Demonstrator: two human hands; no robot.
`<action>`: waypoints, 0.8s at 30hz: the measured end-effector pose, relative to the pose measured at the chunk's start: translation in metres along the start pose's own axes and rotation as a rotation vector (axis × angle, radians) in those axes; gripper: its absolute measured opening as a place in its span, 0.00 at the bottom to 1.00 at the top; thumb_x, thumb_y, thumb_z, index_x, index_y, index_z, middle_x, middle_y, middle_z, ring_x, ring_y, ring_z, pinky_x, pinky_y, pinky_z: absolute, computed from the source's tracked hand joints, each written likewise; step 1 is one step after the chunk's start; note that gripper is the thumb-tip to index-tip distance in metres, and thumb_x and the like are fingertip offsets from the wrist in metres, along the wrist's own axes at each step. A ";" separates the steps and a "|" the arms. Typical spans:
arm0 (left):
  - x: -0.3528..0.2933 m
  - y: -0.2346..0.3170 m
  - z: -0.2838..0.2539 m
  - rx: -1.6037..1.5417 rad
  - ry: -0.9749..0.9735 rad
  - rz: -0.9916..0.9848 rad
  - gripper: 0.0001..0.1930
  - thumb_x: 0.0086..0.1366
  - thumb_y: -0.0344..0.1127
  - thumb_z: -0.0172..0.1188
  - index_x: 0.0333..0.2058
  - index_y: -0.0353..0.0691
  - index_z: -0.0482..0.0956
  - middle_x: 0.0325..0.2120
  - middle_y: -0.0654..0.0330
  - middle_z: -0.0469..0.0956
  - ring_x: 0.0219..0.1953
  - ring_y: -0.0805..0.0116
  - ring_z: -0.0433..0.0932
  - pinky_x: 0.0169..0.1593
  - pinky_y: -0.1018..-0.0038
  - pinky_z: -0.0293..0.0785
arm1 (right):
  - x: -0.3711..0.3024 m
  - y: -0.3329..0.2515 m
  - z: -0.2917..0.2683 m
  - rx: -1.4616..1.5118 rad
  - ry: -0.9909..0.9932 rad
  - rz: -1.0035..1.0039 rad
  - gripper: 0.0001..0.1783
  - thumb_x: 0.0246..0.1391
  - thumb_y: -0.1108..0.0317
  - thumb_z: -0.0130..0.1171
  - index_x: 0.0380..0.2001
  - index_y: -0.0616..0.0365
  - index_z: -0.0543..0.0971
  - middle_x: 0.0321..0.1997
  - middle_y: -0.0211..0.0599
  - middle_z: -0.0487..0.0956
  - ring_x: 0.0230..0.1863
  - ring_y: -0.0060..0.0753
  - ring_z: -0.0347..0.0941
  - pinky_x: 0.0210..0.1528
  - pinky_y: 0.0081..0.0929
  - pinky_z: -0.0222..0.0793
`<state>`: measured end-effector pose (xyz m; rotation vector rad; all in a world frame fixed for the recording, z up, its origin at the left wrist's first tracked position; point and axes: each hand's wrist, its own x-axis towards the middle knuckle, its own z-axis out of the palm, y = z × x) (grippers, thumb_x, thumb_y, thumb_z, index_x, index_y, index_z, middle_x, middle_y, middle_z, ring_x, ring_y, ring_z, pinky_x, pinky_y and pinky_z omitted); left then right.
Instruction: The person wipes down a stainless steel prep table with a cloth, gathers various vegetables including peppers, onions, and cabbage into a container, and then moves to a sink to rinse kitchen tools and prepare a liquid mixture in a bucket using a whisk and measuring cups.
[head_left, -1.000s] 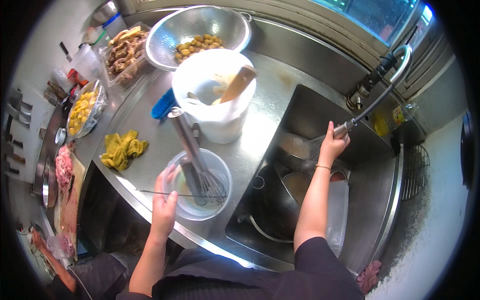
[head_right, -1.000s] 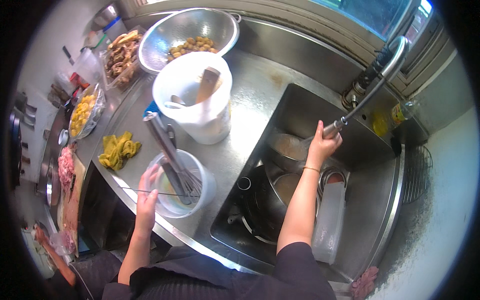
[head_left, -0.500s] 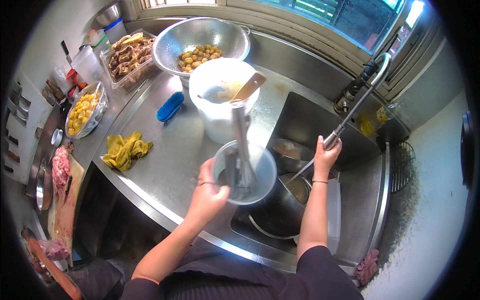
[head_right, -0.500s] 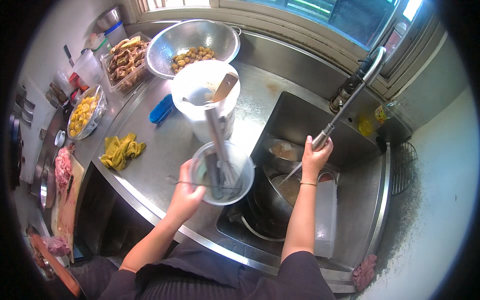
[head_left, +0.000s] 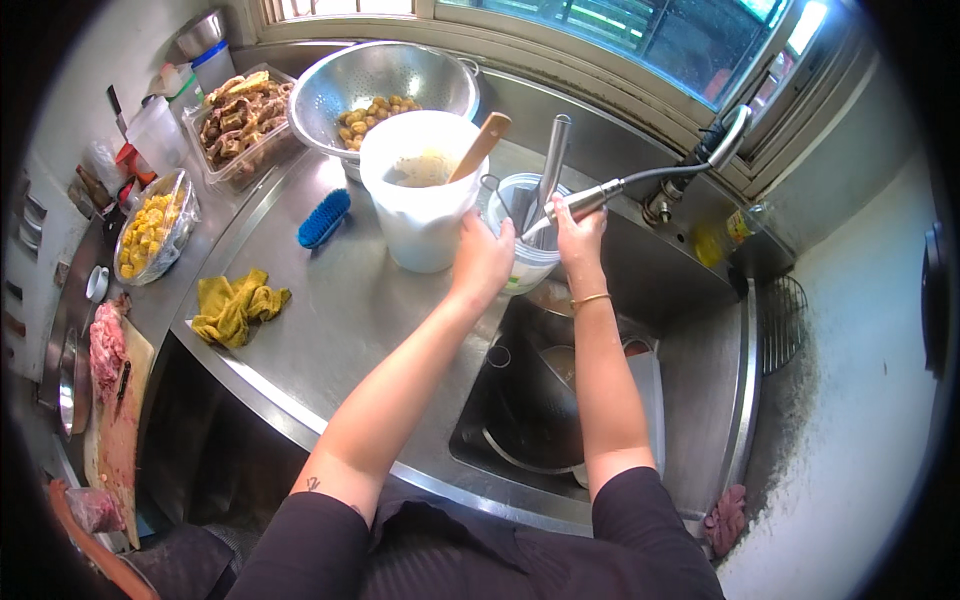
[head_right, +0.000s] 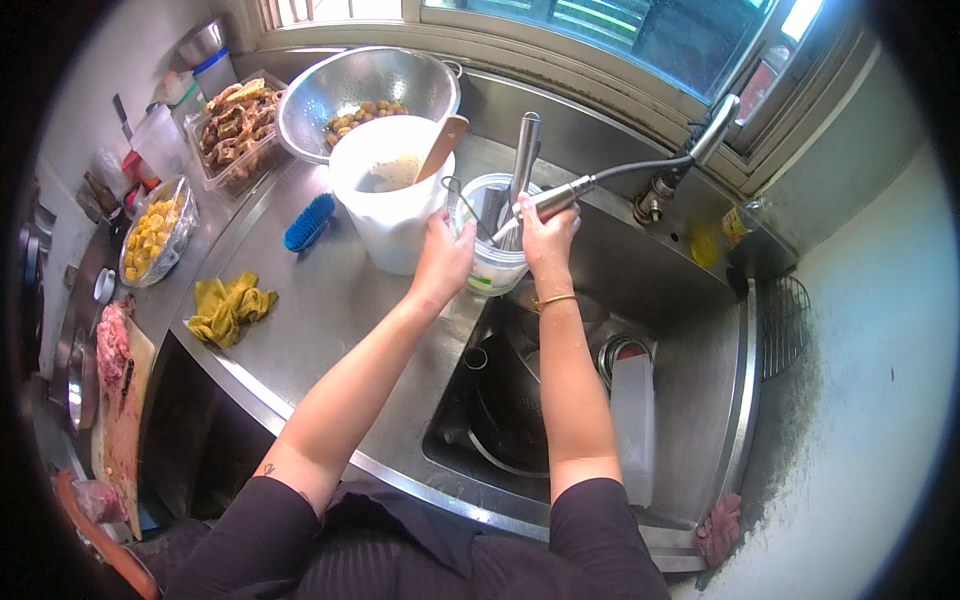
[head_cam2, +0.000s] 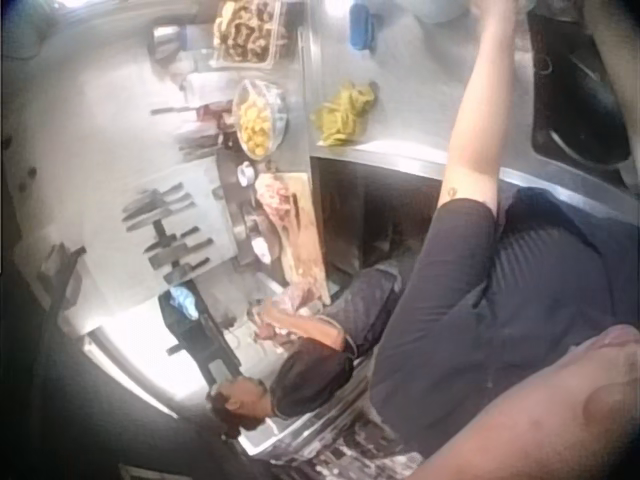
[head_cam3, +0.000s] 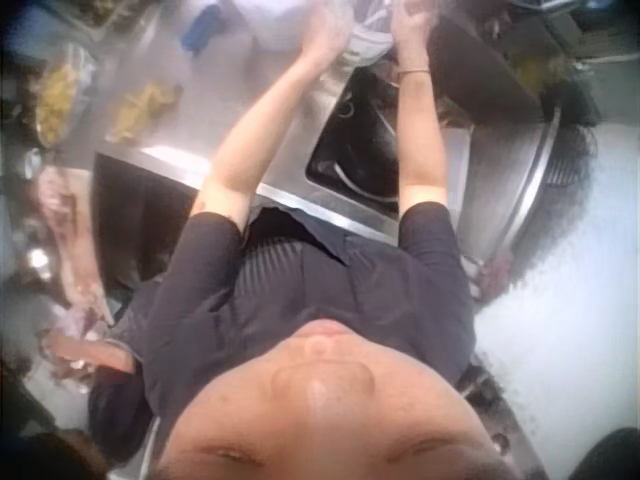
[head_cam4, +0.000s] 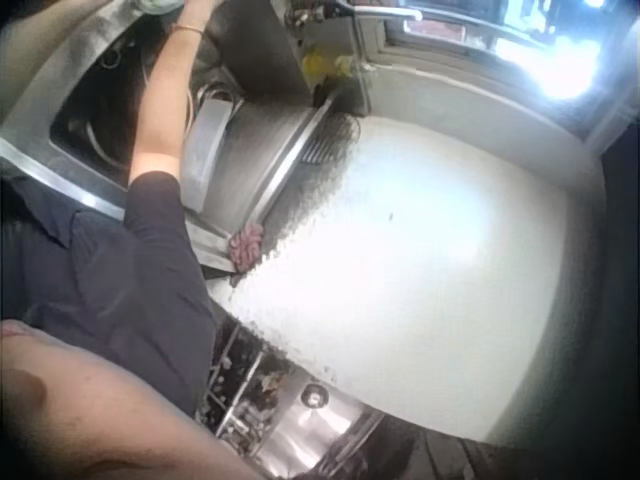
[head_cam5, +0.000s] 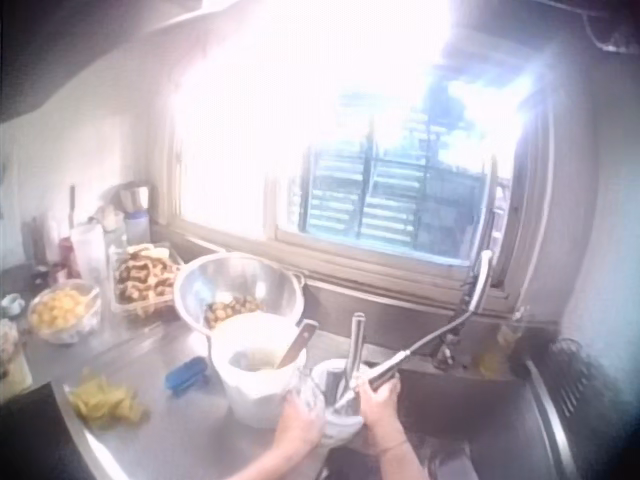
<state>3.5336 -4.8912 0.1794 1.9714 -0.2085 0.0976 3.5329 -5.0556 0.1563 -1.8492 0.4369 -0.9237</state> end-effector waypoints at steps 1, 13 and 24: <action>-0.001 -0.001 0.001 -0.019 -0.014 -0.012 0.26 0.58 0.44 0.50 0.48 0.31 0.62 0.44 0.42 0.70 0.45 0.44 0.71 0.50 0.57 0.65 | 0.003 0.013 0.000 0.021 0.000 0.060 0.36 0.43 0.55 0.67 0.44 0.73 0.63 0.44 0.58 0.66 0.48 0.51 0.63 0.52 0.40 0.59; 0.006 0.009 -0.156 0.791 -0.110 0.808 0.11 0.48 0.31 0.60 0.32 0.42 0.72 0.30 0.59 0.71 0.40 0.60 0.69 0.48 0.64 0.61 | -0.019 -0.007 -0.005 0.762 -0.121 0.240 0.18 0.54 0.69 0.53 0.48 0.56 0.66 0.46 0.27 0.70 0.48 0.21 0.64 0.52 0.22 0.55; -0.122 0.000 -0.187 0.793 -0.196 0.728 0.06 0.51 0.30 0.53 0.30 0.46 0.70 0.29 0.63 0.69 0.38 0.67 0.69 0.43 0.70 0.61 | -0.020 -0.007 0.012 0.693 -0.159 0.182 0.18 0.60 0.63 0.49 0.51 0.57 0.66 0.51 0.27 0.68 0.54 0.22 0.60 0.59 0.26 0.50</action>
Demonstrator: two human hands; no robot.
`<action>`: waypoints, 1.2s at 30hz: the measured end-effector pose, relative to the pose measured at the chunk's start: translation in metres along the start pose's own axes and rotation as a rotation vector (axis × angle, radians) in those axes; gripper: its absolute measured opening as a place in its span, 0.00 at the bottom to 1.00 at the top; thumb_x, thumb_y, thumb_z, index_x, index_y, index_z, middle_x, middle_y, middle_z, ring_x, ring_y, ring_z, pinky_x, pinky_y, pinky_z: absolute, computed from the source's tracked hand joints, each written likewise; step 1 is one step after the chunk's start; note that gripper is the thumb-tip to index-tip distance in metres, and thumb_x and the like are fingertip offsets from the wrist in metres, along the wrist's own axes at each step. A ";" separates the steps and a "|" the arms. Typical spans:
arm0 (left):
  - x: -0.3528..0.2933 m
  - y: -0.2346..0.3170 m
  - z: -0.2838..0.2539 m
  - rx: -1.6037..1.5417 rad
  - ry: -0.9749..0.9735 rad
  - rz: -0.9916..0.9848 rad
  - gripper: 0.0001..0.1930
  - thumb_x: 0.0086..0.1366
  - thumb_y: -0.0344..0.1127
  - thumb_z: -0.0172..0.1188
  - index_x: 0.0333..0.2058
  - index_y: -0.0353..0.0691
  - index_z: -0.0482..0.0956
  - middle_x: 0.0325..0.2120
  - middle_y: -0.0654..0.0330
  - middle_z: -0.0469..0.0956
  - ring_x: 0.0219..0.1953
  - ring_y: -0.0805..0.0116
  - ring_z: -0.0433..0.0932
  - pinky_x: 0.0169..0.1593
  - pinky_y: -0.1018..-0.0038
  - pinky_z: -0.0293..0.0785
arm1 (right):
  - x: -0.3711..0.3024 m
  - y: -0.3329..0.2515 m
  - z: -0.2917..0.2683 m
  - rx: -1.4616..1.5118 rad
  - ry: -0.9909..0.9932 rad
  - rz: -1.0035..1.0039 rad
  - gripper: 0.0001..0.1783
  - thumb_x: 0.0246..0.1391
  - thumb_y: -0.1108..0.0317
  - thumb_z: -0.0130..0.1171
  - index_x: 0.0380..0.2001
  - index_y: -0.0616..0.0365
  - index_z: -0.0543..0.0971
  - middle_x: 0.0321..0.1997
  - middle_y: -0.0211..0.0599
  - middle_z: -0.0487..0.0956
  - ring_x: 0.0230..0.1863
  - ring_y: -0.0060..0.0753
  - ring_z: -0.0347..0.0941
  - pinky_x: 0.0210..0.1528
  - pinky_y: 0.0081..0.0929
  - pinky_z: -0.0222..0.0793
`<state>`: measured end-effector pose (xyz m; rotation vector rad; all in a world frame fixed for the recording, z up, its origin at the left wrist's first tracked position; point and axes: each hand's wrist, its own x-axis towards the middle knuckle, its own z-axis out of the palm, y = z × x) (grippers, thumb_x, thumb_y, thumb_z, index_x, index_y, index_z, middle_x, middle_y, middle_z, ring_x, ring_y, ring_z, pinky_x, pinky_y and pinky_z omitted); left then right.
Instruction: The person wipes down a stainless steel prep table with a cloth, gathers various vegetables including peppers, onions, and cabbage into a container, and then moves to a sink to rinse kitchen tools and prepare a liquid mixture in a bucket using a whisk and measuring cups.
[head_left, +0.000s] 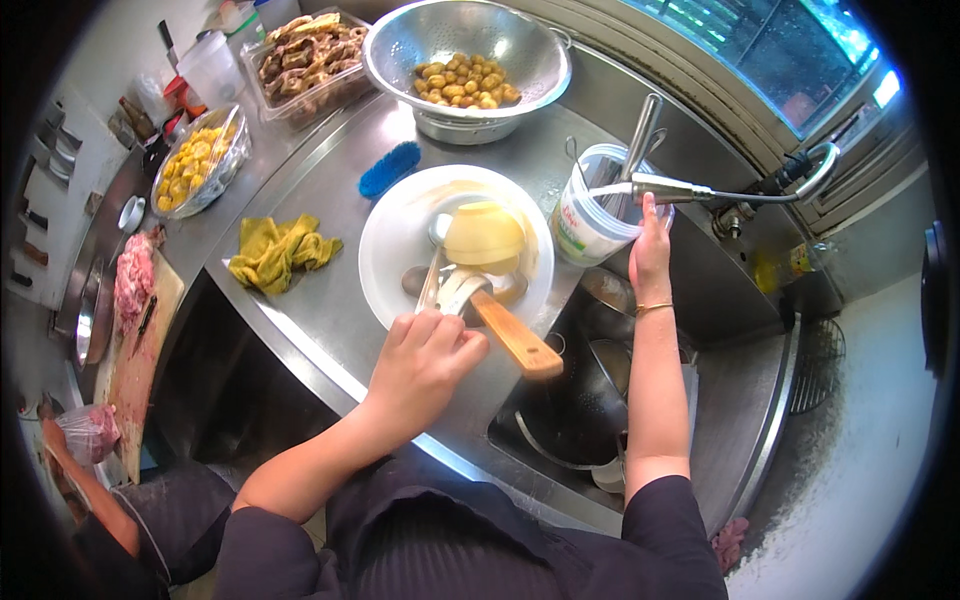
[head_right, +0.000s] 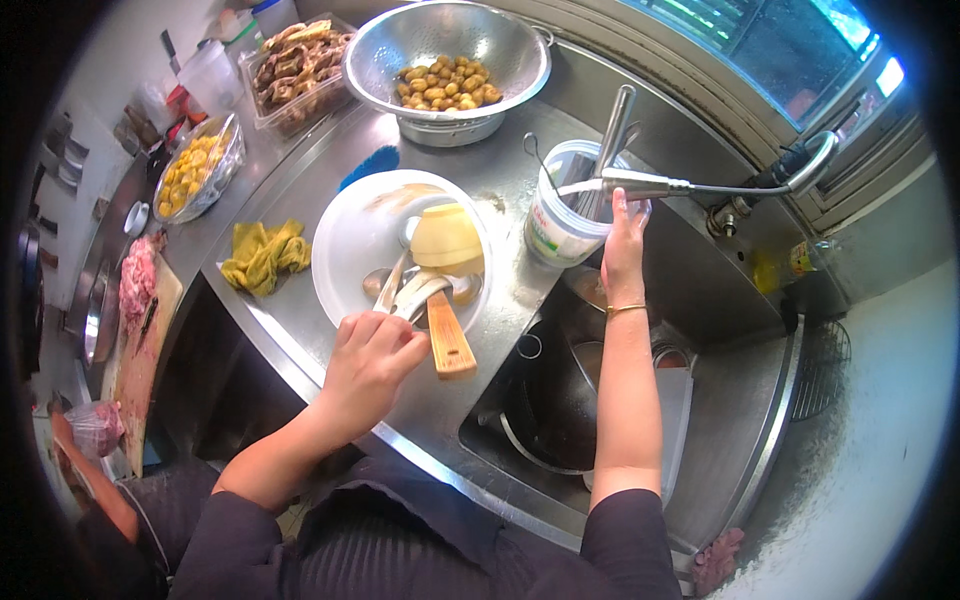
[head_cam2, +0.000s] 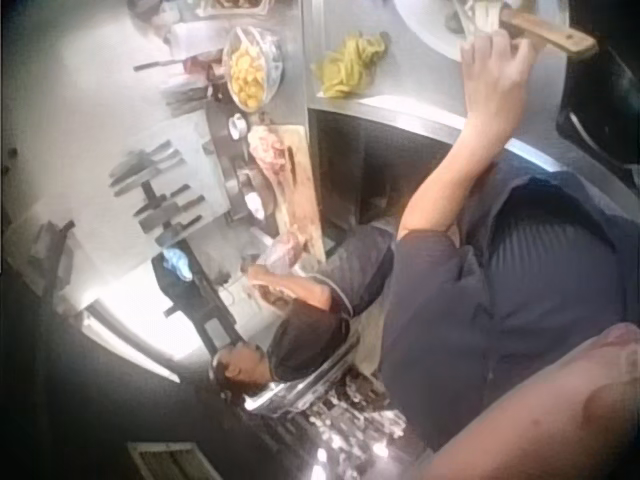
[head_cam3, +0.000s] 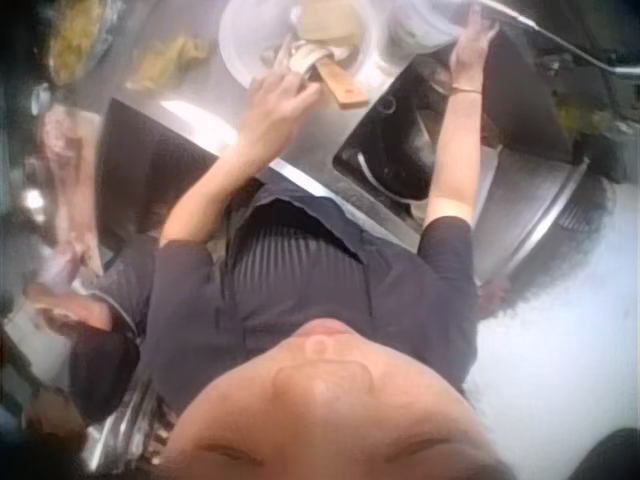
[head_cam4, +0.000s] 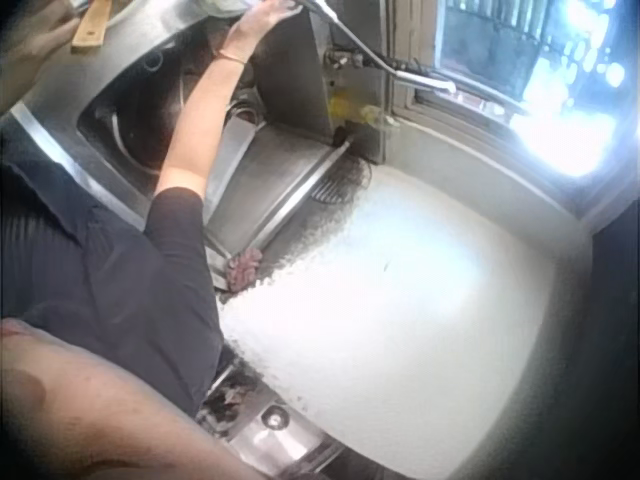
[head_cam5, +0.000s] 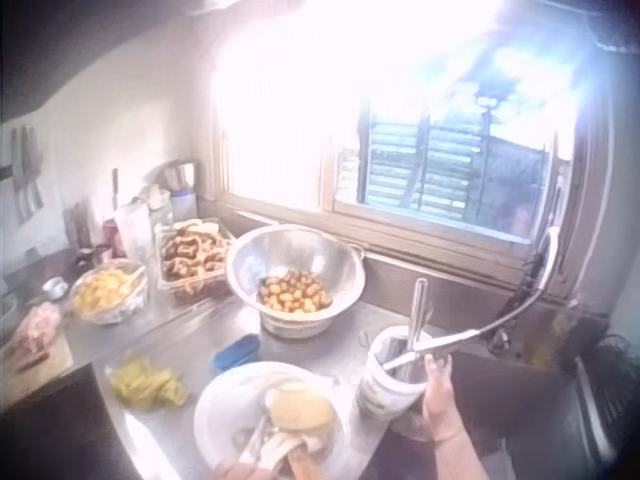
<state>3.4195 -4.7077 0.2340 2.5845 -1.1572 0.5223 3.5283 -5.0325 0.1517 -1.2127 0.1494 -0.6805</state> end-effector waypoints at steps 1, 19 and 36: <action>-0.007 0.003 -0.005 -0.004 -0.016 -0.006 0.06 0.50 0.30 0.53 0.30 0.46 0.70 0.29 0.64 0.68 0.38 0.67 0.69 0.43 0.70 0.61 | -0.001 0.000 0.000 0.006 -0.043 -0.005 0.18 0.60 0.63 0.49 0.51 0.57 0.66 0.52 0.28 0.68 0.55 0.22 0.59 0.60 0.26 0.49; -0.064 0.015 -0.020 -0.064 -0.096 -0.094 0.14 0.47 0.27 0.53 0.36 0.45 0.71 0.35 0.62 0.66 0.42 0.64 0.66 0.45 0.68 0.61 | -0.134 -0.152 0.147 -0.622 -0.929 -0.732 0.09 0.44 0.80 0.52 0.30 0.59 0.76 0.33 0.34 0.74 0.32 0.31 0.72 0.39 0.26 0.69; -0.055 -0.035 -0.012 -0.211 0.170 0.176 0.20 0.50 0.29 0.54 0.44 0.47 0.71 0.41 0.65 0.67 0.44 0.70 0.66 0.48 0.73 0.60 | -0.122 -0.186 0.189 -0.744 -0.841 -0.334 0.09 0.48 0.78 0.57 0.34 0.62 0.71 0.36 0.38 0.77 0.33 0.28 0.78 0.37 0.23 0.74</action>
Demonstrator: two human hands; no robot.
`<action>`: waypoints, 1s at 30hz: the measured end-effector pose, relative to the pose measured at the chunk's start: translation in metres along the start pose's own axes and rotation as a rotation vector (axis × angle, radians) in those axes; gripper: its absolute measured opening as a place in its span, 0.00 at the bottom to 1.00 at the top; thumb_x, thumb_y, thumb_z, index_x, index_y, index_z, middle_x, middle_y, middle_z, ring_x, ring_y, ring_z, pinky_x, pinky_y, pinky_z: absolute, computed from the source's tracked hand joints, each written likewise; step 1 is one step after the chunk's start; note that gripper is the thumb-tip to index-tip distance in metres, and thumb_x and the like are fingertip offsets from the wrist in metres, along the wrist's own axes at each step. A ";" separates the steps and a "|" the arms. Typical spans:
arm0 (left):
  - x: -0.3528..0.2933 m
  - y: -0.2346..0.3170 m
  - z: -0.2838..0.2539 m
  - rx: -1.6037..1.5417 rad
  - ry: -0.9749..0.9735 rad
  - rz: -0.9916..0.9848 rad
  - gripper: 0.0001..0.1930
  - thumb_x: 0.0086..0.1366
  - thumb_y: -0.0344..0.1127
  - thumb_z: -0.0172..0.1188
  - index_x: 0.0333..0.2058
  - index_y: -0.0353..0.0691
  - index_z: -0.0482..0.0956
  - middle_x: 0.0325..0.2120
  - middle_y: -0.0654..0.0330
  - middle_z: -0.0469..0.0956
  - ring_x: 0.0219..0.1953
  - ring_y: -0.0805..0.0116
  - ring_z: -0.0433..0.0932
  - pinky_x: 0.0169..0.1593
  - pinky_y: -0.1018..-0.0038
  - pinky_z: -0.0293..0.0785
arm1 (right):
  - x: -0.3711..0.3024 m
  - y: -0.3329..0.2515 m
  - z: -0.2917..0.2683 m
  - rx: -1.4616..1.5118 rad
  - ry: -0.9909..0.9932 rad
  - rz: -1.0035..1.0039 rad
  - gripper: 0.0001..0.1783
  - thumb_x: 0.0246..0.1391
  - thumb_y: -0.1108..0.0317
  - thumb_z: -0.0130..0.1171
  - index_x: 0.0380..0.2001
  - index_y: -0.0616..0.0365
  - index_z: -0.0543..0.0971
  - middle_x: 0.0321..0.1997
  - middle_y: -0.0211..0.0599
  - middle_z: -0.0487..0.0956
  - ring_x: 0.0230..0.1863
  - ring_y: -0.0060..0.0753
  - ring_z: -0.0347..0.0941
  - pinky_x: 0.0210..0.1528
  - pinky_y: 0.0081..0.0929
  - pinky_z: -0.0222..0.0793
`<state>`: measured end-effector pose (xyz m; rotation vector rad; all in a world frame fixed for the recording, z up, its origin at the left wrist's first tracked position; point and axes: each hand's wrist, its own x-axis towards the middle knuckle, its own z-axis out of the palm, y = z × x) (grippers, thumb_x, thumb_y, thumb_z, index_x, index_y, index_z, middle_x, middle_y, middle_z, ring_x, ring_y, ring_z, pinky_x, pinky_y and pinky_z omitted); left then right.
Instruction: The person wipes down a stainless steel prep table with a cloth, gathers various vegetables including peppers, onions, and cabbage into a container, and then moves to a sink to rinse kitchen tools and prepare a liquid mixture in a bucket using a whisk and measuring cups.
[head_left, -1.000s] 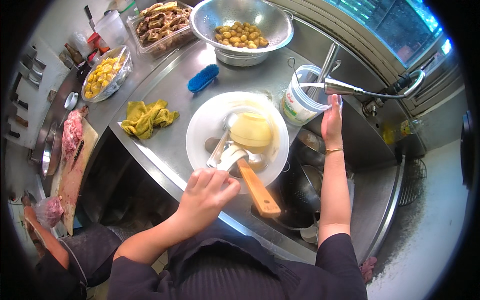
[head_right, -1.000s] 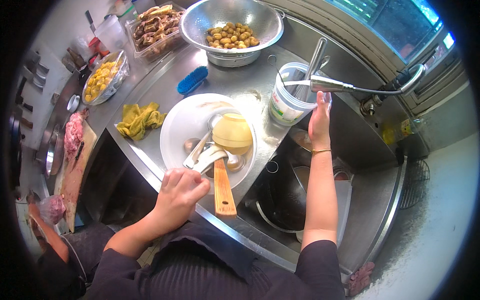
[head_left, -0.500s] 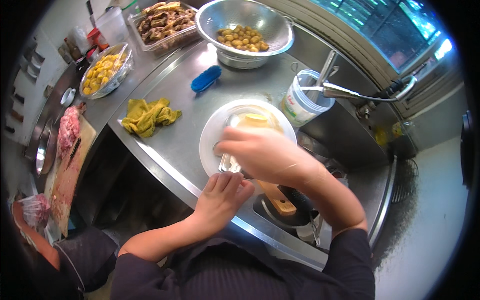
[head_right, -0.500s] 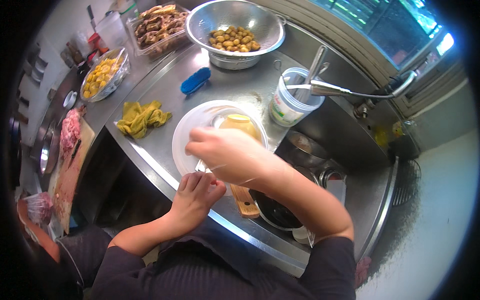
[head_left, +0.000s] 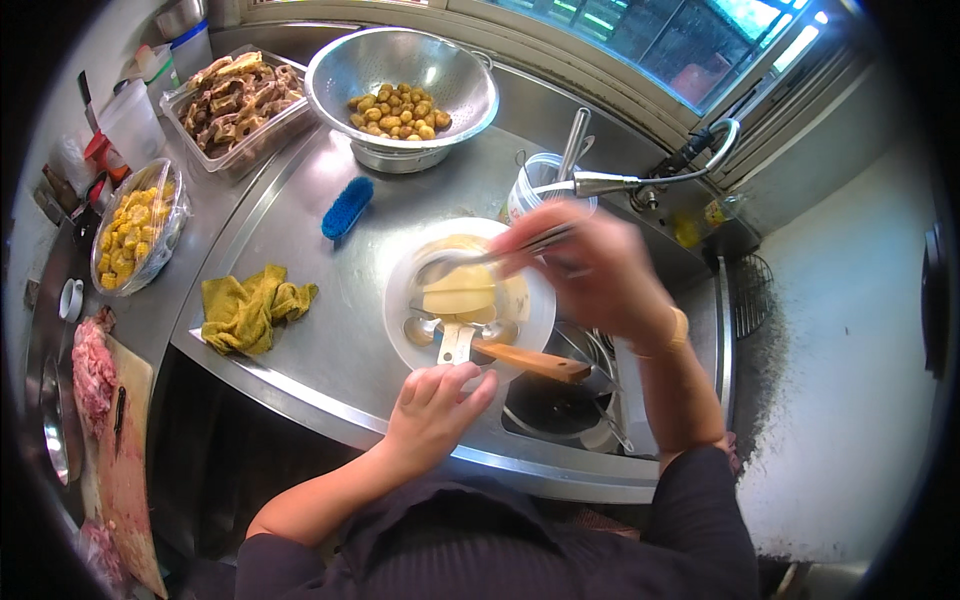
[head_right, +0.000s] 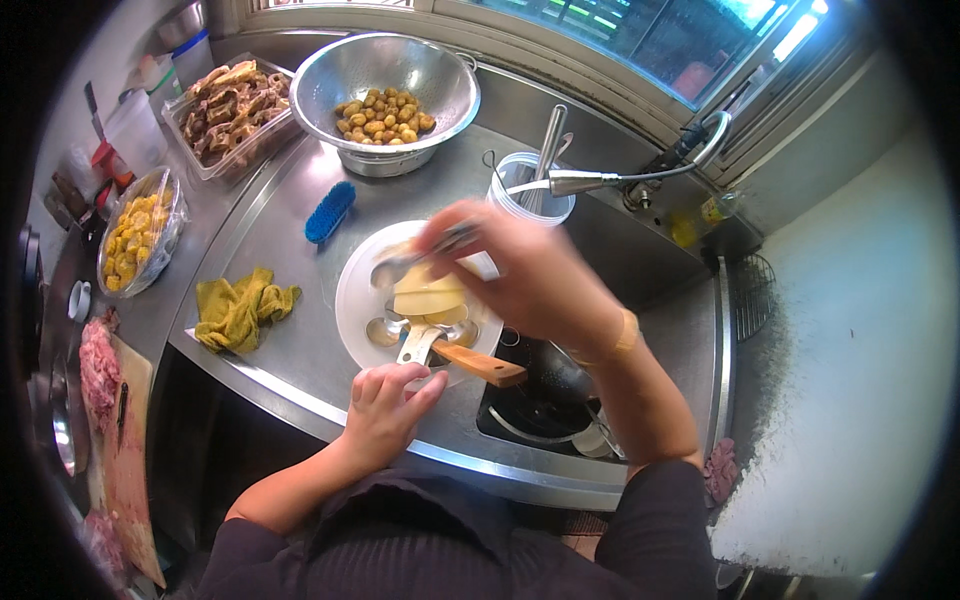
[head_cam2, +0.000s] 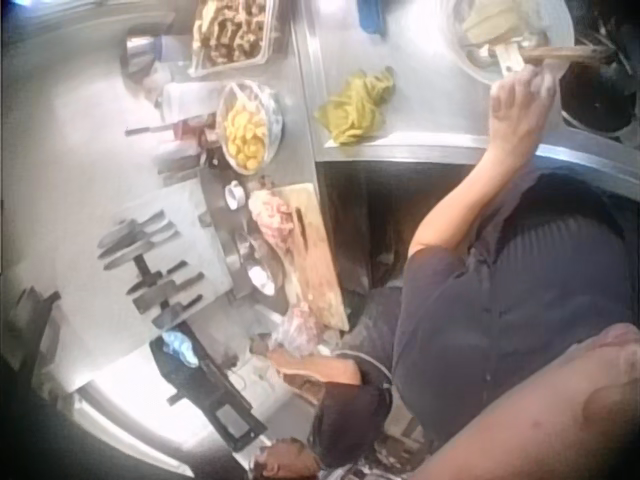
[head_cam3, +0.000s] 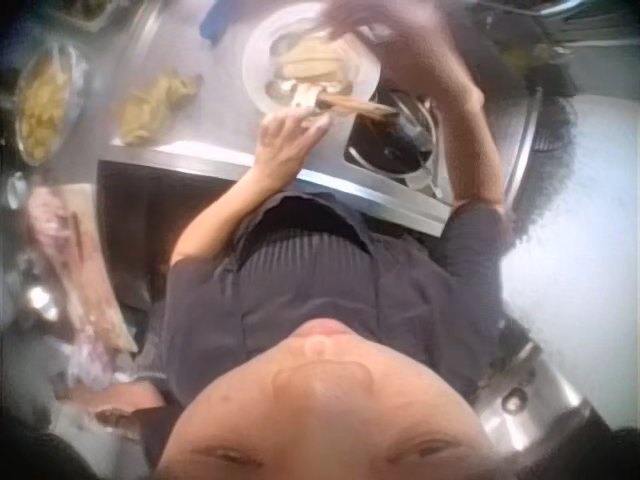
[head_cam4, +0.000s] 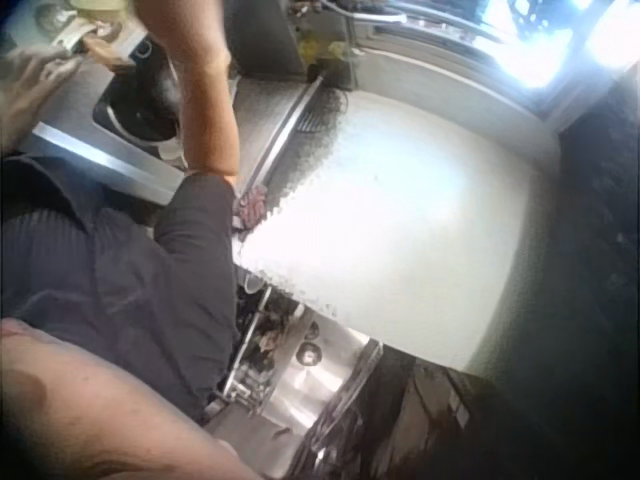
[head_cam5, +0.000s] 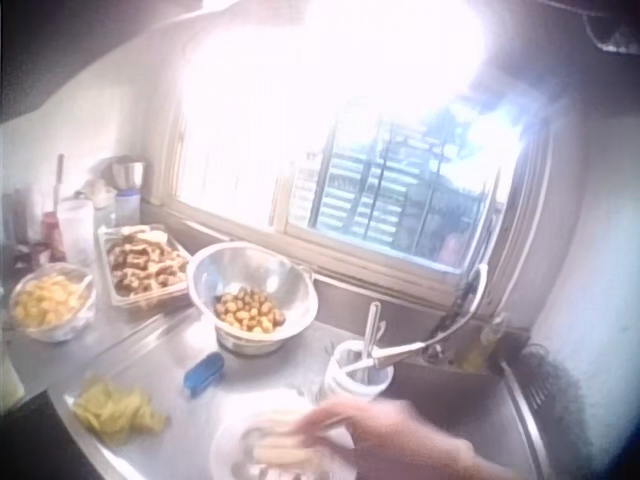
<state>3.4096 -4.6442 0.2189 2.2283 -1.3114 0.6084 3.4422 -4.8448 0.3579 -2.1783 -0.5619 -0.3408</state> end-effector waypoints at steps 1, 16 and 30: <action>0.002 -0.004 -0.002 -0.013 0.006 -0.003 0.19 0.50 0.29 0.54 0.44 0.47 0.71 0.41 0.65 0.67 0.43 0.71 0.66 0.48 0.73 0.59 | -0.004 -0.006 -0.019 -0.104 0.148 -0.118 0.07 0.51 0.79 0.54 0.35 0.63 0.71 0.35 0.41 0.78 0.31 0.27 0.78 0.36 0.22 0.75; 0.021 -0.025 -0.003 -0.110 -0.002 0.064 0.19 0.53 0.32 0.50 0.46 0.47 0.70 0.40 0.65 0.67 0.43 0.72 0.66 0.48 0.74 0.59 | -0.003 0.176 -0.053 0.006 0.271 0.612 0.09 0.52 0.75 0.51 0.38 0.65 0.74 0.32 0.37 0.78 0.32 0.25 0.77 0.35 0.22 0.75; 0.061 -0.036 0.003 -0.187 -0.039 -0.082 0.25 0.49 0.25 0.53 0.49 0.46 0.71 0.43 0.64 0.68 0.48 0.68 0.65 0.51 0.71 0.57 | 0.080 0.231 -0.059 -0.969 0.369 1.023 0.23 0.41 0.53 0.60 0.38 0.56 0.73 0.41 0.47 0.78 0.45 0.46 0.75 0.47 0.39 0.69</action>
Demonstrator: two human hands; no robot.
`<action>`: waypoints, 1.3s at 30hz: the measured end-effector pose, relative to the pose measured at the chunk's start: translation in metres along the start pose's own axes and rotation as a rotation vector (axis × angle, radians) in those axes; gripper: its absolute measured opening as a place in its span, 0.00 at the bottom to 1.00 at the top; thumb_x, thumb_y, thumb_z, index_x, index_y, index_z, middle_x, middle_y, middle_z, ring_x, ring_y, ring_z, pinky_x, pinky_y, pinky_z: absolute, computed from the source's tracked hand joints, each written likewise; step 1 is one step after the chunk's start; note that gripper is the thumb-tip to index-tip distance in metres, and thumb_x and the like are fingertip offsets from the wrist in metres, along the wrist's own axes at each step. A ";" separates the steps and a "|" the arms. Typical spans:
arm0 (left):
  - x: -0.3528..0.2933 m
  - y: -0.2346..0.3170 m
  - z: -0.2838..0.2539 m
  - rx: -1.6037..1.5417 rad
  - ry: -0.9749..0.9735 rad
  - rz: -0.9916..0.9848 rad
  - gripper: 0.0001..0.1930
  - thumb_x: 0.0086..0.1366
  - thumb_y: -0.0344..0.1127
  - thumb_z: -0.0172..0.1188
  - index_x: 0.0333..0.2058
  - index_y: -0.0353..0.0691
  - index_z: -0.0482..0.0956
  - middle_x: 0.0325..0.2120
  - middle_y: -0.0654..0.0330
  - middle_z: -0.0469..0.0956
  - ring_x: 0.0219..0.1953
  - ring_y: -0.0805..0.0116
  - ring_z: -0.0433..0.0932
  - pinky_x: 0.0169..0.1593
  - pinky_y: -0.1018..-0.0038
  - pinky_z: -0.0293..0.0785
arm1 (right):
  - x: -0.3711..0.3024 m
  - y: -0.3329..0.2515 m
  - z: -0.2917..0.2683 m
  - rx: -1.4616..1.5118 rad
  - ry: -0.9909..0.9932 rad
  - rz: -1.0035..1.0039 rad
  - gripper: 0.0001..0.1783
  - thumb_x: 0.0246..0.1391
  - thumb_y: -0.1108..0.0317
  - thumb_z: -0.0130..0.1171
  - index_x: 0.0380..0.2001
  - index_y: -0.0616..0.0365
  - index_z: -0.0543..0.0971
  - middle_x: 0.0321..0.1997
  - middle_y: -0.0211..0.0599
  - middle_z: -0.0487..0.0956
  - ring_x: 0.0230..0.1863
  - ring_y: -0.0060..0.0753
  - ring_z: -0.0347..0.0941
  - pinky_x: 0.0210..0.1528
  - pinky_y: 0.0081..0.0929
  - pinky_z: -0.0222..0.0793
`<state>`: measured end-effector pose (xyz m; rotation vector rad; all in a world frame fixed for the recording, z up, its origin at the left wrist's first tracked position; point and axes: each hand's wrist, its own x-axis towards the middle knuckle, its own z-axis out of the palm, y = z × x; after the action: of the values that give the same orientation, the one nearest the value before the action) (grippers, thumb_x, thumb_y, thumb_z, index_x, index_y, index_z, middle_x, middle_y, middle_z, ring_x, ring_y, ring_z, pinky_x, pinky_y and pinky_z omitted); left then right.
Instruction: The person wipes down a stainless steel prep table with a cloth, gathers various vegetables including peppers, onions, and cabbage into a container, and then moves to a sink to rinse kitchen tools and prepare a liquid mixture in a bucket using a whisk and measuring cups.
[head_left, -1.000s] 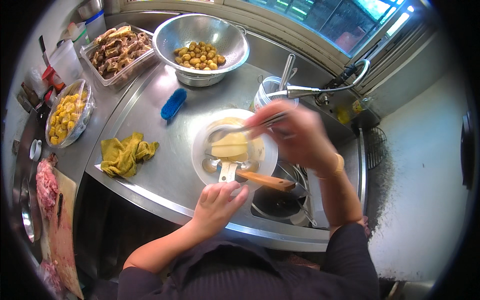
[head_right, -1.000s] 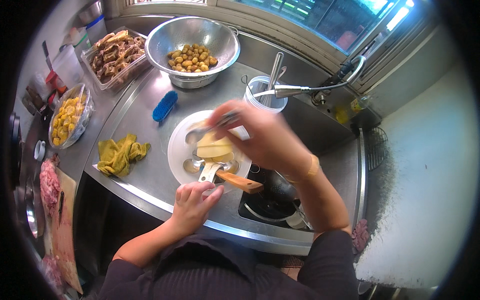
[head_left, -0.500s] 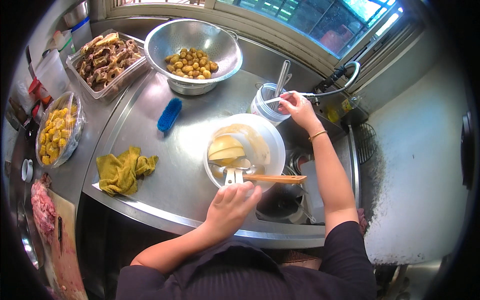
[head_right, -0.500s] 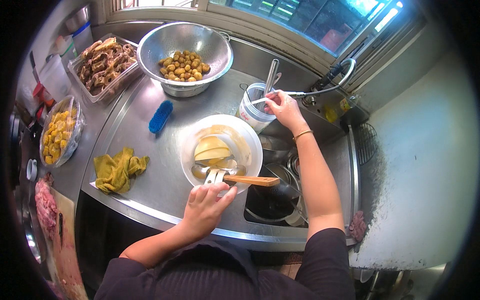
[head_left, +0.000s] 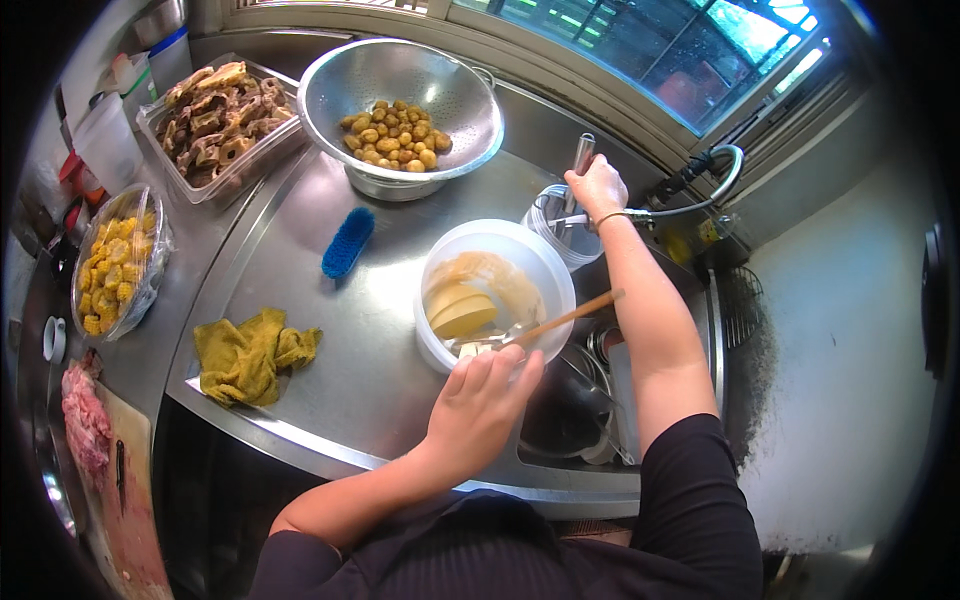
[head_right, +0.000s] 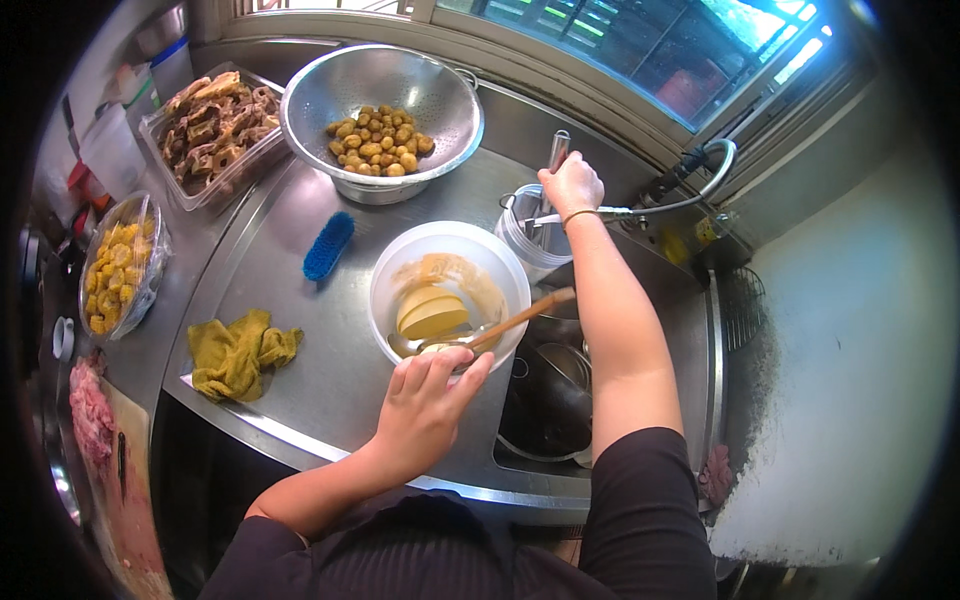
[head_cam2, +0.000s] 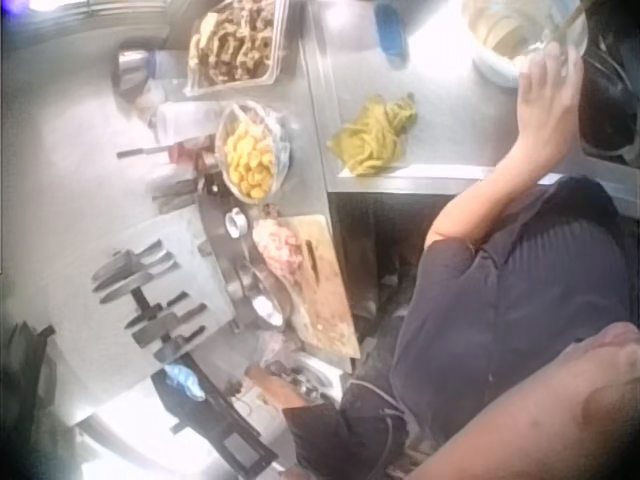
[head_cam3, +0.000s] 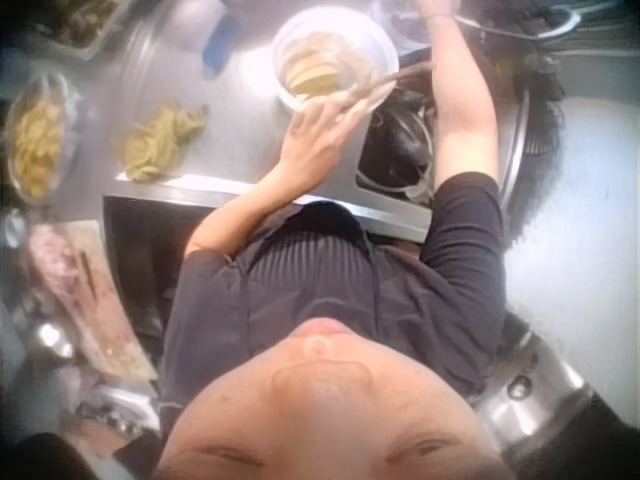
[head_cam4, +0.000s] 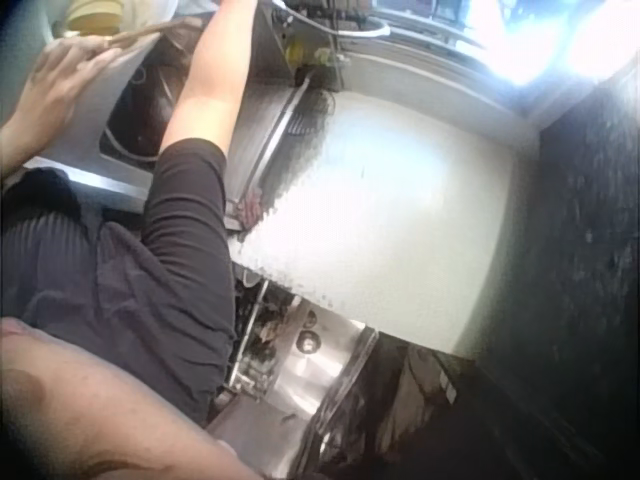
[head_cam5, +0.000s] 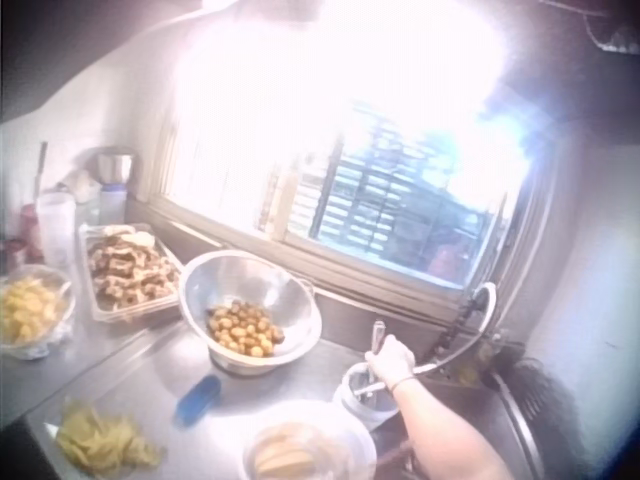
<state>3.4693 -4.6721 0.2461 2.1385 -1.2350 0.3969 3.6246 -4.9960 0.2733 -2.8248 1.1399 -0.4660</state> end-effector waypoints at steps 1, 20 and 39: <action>0.005 0.000 0.001 -0.007 -0.009 -0.009 0.26 0.48 0.24 0.53 0.49 0.45 0.71 0.43 0.64 0.68 0.48 0.67 0.65 0.51 0.71 0.57 | 0.002 0.002 -0.002 0.046 -0.008 -0.004 0.22 0.42 0.54 0.59 0.38 0.56 0.73 0.40 0.48 0.78 0.44 0.47 0.75 0.46 0.40 0.70; 0.151 -0.013 -0.060 -1.864 0.138 -0.554 0.23 0.66 0.46 0.45 0.49 0.31 0.63 0.32 0.50 0.73 0.33 0.63 0.75 0.40 0.67 0.76 | -0.123 -0.041 -0.180 0.667 0.268 -1.620 0.21 0.46 0.66 0.62 0.44 0.55 0.70 0.41 0.38 0.73 0.40 0.40 0.74 0.44 0.31 0.71; -0.092 0.001 -0.101 -1.217 0.642 -0.562 0.16 0.61 0.30 0.51 0.46 0.36 0.60 0.19 0.66 0.62 0.10 0.80 0.60 0.11 0.85 0.60 | -0.156 -0.079 -0.090 -0.038 -0.362 -1.151 0.15 0.47 0.72 0.51 0.40 0.64 0.76 0.37 0.50 0.78 0.41 0.40 0.77 0.42 0.30 0.72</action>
<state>3.4258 -4.5449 0.2733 1.0487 -0.2712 0.0171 3.5439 -4.8267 0.3325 -3.1020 -0.6128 0.0696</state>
